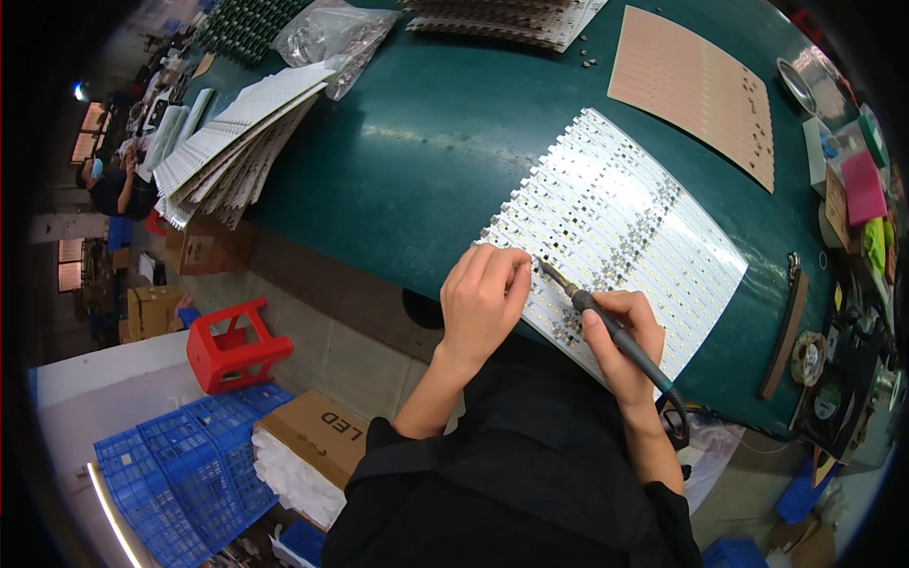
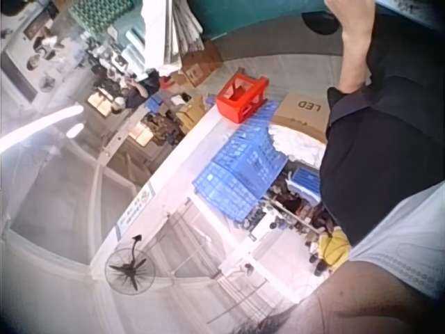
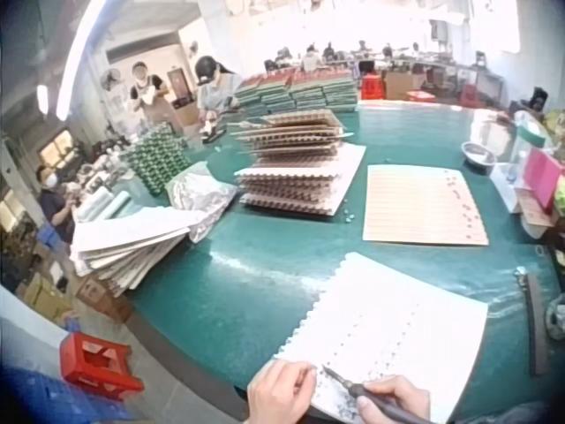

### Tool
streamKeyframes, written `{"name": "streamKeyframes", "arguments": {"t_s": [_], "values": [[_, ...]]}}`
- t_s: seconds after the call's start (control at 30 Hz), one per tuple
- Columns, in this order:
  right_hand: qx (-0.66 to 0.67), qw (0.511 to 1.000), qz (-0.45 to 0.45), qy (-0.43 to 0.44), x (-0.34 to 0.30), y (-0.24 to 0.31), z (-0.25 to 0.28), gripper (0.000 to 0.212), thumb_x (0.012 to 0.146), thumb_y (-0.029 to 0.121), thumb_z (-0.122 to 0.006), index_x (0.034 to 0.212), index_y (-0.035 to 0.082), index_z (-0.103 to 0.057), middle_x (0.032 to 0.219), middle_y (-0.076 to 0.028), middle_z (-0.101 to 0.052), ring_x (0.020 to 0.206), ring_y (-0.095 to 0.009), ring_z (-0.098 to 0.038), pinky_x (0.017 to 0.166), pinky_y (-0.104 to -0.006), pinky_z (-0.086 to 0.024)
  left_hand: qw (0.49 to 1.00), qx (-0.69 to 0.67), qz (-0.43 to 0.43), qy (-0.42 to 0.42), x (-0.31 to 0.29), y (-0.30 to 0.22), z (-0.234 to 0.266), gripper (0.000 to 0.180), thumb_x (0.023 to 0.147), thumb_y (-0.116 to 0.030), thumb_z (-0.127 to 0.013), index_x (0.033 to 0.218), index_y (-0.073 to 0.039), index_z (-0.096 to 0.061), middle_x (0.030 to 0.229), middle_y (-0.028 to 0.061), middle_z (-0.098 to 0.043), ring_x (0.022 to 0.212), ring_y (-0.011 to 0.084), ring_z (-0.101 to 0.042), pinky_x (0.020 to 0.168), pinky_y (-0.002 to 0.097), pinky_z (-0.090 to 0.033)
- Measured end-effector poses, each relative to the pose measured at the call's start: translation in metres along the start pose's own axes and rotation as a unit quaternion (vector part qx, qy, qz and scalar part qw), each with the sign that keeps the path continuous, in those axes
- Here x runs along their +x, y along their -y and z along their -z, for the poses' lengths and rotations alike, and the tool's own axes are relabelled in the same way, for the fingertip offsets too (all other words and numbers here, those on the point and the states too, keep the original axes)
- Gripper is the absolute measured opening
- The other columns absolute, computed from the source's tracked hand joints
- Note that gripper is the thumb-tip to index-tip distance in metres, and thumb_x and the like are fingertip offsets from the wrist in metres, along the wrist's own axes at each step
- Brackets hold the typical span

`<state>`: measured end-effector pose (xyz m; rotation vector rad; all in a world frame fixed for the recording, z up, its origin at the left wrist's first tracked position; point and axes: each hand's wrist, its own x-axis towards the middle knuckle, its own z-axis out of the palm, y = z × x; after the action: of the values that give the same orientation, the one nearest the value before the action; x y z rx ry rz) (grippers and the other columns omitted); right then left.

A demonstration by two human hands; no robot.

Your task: The person solders components onto an LED board using a soldering iron, turns the board over, and solders the opposite side.

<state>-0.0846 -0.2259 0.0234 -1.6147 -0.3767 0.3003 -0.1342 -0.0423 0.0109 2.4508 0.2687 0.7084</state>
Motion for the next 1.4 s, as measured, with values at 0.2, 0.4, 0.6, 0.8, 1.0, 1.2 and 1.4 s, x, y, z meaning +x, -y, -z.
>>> {"name": "streamKeyframes", "arguments": {"t_s": [0.2,0.4,0.6,0.8,1.0,1.2,1.4], "values": [[0.040,0.998,-0.010,-0.041,0.000,-0.003,0.004,0.020,0.088,0.005,-0.070,0.103,-0.004,-0.060,0.082,-0.006,-0.065,0.071,-0.007,-0.058,0.064,-0.0212,-0.046,0.995,-0.073,0.059,-0.027,0.005,-0.006,0.002,0.010,0.082,-0.002,-0.067,0.089,-0.005,-0.061,0.077,0.0060,-0.055,0.066,0.0228,-0.055,0.060,0.0358,-0.046],[0.035,0.998,-0.035,-0.037,0.003,-0.001,0.002,0.020,0.088,0.005,-0.070,0.103,-0.004,-0.060,0.080,-0.006,-0.065,0.070,-0.006,-0.057,0.063,-0.0204,-0.044,0.999,-0.044,0.005,-0.009,0.010,-0.003,-0.006,0.010,0.081,-0.002,-0.067,0.087,-0.005,-0.060,0.080,0.0067,-0.057,0.071,0.0242,-0.059,0.063,0.0366,-0.047],[0.024,0.998,-0.037,-0.038,0.004,-0.001,0.002,0.020,0.088,0.006,-0.071,0.103,-0.004,-0.061,0.081,-0.006,-0.067,0.071,-0.006,-0.057,0.063,-0.0202,-0.045,1.000,-0.022,0.001,-0.006,0.012,-0.003,-0.010,0.011,0.080,-0.003,-0.068,0.086,-0.006,-0.060,0.079,0.0055,-0.057,0.070,0.0238,-0.059,0.063,0.0365,-0.047],[0.020,0.998,-0.036,-0.037,0.005,-0.001,0.001,0.020,0.088,0.006,-0.071,0.102,-0.004,-0.061,0.081,-0.007,-0.067,0.071,-0.006,-0.058,0.063,-0.0201,-0.046,1.000,-0.011,0.002,-0.005,0.013,-0.003,-0.012,0.010,0.080,-0.001,-0.067,0.086,-0.005,-0.060,0.078,0.0050,-0.058,0.069,0.0214,-0.059,0.063,0.0345,-0.047],[0.043,0.997,-0.024,-0.052,0.008,-0.002,0.004,0.020,0.088,0.006,-0.070,0.103,-0.003,-0.061,0.080,-0.006,-0.066,0.070,-0.005,-0.057,0.062,-0.0195,-0.045,0.997,-0.057,0.034,-0.030,0.015,-0.004,-0.013,0.011,0.081,-0.003,-0.066,0.089,-0.006,-0.059,0.084,0.0072,-0.057,0.072,0.0254,-0.059,0.062,0.0363,-0.048],[0.035,0.997,-0.046,-0.051,0.014,0.002,0.011,0.019,0.089,0.005,-0.069,0.104,-0.003,-0.060,0.082,-0.006,-0.066,0.072,-0.005,-0.058,0.063,-0.0195,-0.045,0.999,-0.051,0.013,-0.005,0.022,-0.005,-0.013,0.009,0.084,-0.006,-0.065,0.090,-0.005,-0.059,0.091,0.0094,-0.056,0.077,0.0284,-0.060,0.065,0.0382,-0.049],[0.030,0.997,-0.045,-0.048,0.016,0.001,0.007,0.020,0.089,0.005,-0.070,0.105,-0.003,-0.061,0.083,-0.006,-0.067,0.072,-0.006,-0.058,0.064,-0.0196,-0.045,1.000,-0.015,0.010,0.009,0.026,-0.005,-0.019,0.008,0.084,-0.005,-0.065,0.089,-0.005,-0.060,0.088,0.0085,-0.057,0.075,0.0262,-0.061,0.065,0.0371,-0.049]]}}
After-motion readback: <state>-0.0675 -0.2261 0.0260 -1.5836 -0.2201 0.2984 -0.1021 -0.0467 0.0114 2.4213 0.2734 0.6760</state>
